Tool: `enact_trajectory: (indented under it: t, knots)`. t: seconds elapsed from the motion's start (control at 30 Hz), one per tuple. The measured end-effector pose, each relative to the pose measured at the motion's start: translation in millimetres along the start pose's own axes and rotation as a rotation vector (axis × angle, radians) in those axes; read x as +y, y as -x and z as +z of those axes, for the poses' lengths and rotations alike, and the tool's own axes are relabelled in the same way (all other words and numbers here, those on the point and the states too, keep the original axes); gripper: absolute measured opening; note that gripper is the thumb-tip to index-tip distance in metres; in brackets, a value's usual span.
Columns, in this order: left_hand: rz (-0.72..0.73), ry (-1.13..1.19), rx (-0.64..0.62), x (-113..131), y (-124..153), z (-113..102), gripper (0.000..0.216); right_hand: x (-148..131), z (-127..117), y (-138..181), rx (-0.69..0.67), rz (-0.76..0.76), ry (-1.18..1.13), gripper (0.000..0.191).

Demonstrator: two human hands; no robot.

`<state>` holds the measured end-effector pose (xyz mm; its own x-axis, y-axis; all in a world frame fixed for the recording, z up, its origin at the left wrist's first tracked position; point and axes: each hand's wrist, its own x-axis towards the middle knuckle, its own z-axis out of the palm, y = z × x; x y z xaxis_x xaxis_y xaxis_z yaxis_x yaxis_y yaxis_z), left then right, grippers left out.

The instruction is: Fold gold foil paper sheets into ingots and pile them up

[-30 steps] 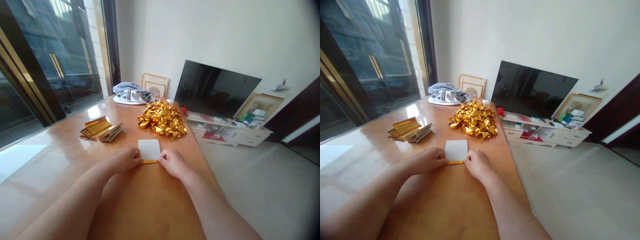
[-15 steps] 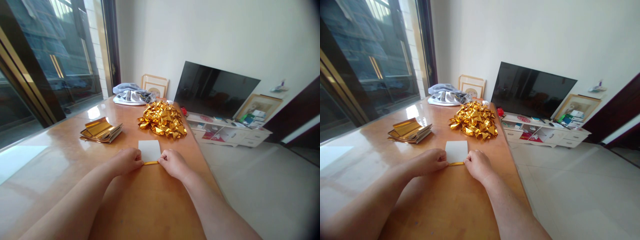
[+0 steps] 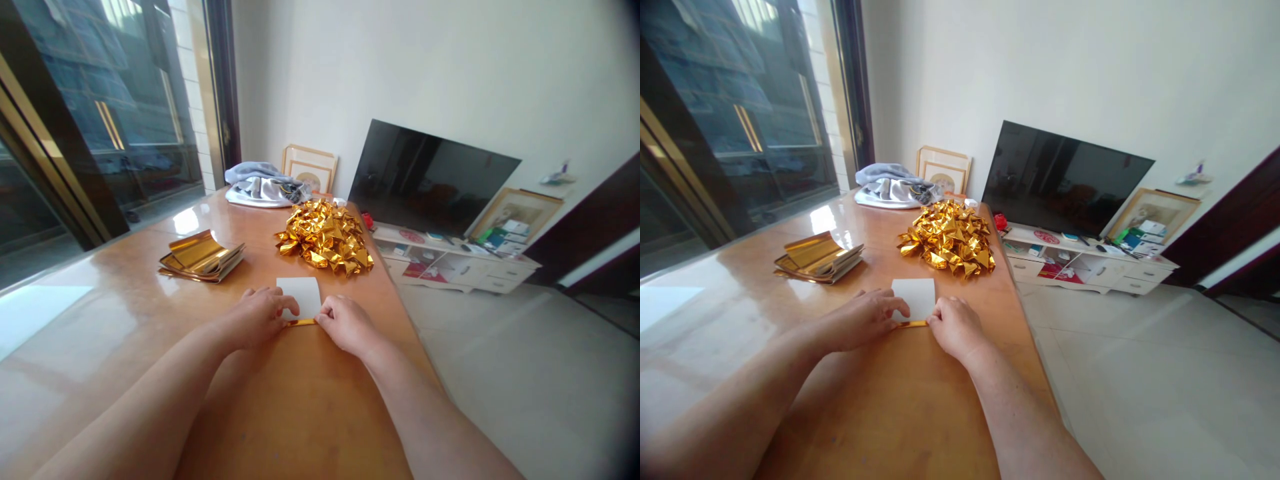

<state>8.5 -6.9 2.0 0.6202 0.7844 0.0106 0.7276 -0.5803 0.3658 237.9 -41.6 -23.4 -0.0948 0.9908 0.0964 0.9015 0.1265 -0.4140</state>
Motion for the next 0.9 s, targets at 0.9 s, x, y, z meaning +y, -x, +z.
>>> enact_trajectory:
  t: [0.9]
  knots:
    - [0.106,-0.032,-0.132,8,1,-4,0.046,-43,-38,40,-0.303,-0.147,0.373,0.045]
